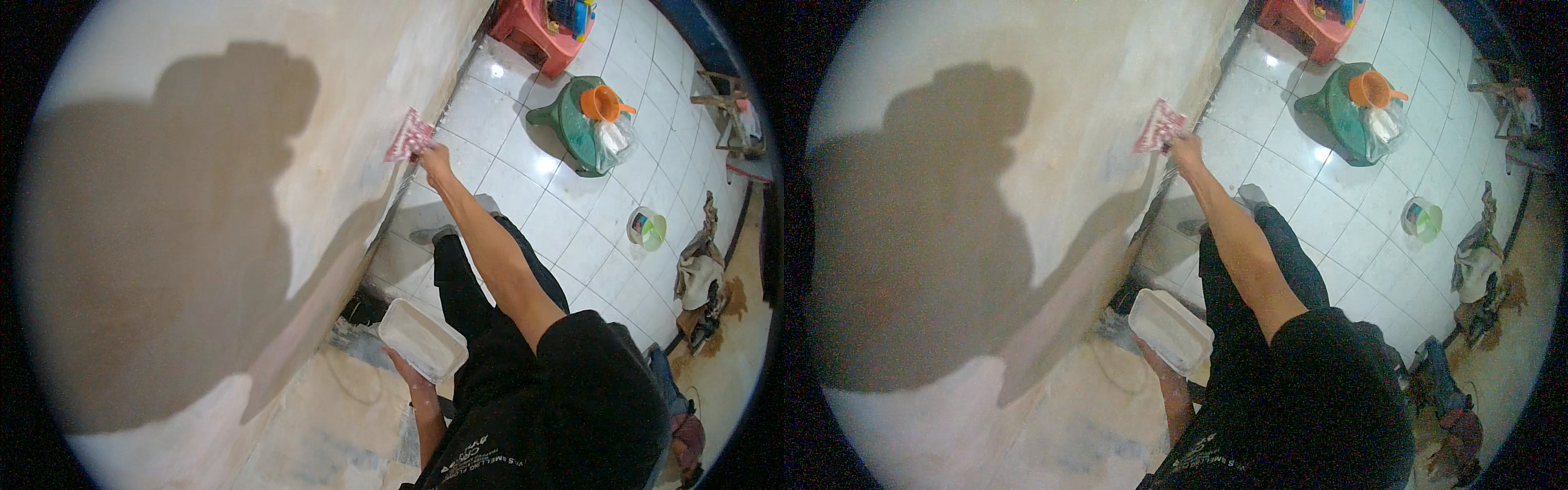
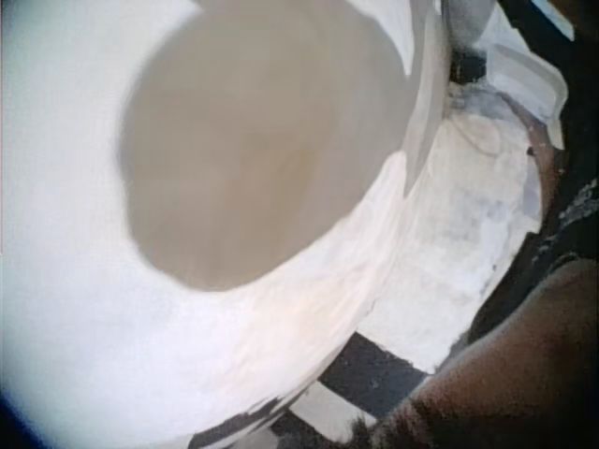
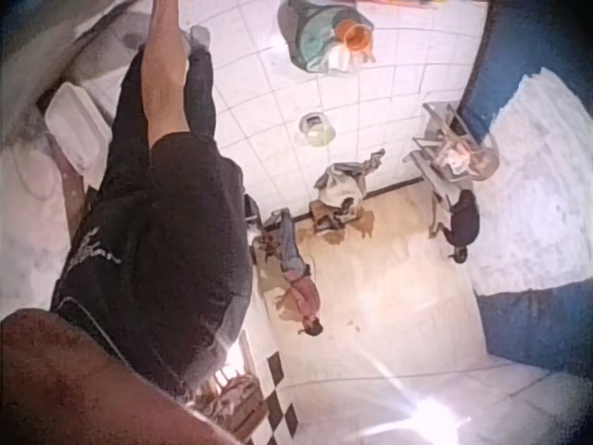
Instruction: The person applies a white substance from a container onto a wall using a handheld spreader tool. They repeatedly load the tool with the substance and smooth it across different sections of the wall surface.
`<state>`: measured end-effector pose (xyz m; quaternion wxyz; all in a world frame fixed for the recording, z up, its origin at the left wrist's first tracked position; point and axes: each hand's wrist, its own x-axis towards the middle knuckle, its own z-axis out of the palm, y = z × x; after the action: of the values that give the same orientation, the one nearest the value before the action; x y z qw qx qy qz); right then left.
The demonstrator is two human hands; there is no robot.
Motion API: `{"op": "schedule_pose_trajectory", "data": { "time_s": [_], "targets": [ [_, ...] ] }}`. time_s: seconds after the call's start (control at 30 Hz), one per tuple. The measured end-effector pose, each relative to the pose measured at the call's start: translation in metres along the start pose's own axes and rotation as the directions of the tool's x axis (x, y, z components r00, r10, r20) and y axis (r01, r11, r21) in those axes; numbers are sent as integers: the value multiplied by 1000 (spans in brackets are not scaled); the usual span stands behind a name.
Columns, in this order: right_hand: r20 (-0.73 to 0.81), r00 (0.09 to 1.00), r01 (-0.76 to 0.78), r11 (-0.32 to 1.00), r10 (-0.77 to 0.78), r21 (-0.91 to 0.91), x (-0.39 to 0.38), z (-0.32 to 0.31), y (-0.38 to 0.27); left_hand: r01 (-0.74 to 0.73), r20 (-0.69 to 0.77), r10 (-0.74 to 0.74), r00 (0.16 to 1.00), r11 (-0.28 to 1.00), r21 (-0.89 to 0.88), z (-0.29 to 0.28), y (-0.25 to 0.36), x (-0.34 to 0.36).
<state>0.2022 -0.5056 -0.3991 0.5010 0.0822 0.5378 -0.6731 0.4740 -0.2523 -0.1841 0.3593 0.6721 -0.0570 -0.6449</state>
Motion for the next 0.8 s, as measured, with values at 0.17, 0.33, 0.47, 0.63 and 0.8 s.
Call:
{"op": "schedule_pose_trajectory", "data": {
  "time_s": [0.17,0.33,0.47,0.63,0.8],
  "targets": [
    [-62,989,-141,986,136,-90,12,-78,26,-11,-8,11,1000,997,82,21,9,-3],
    [275,956,71,989,-104,129,-79,-14,-26,12,-40,-11,999,999,30,-5,-7,-1],
    [267,960,57,993,-84,106,-81,33,-19,13,-15,-13,1000,999,39,5,-7,6],
    [-56,988,-145,985,141,-92,-18,-57,55,-25,64,20,998,995,91,26,6,7],
    [241,968,-118,977,73,178,-83,-49,24,-30,-7,31,1000,999,40,-28,-14,17]
  ]
}}
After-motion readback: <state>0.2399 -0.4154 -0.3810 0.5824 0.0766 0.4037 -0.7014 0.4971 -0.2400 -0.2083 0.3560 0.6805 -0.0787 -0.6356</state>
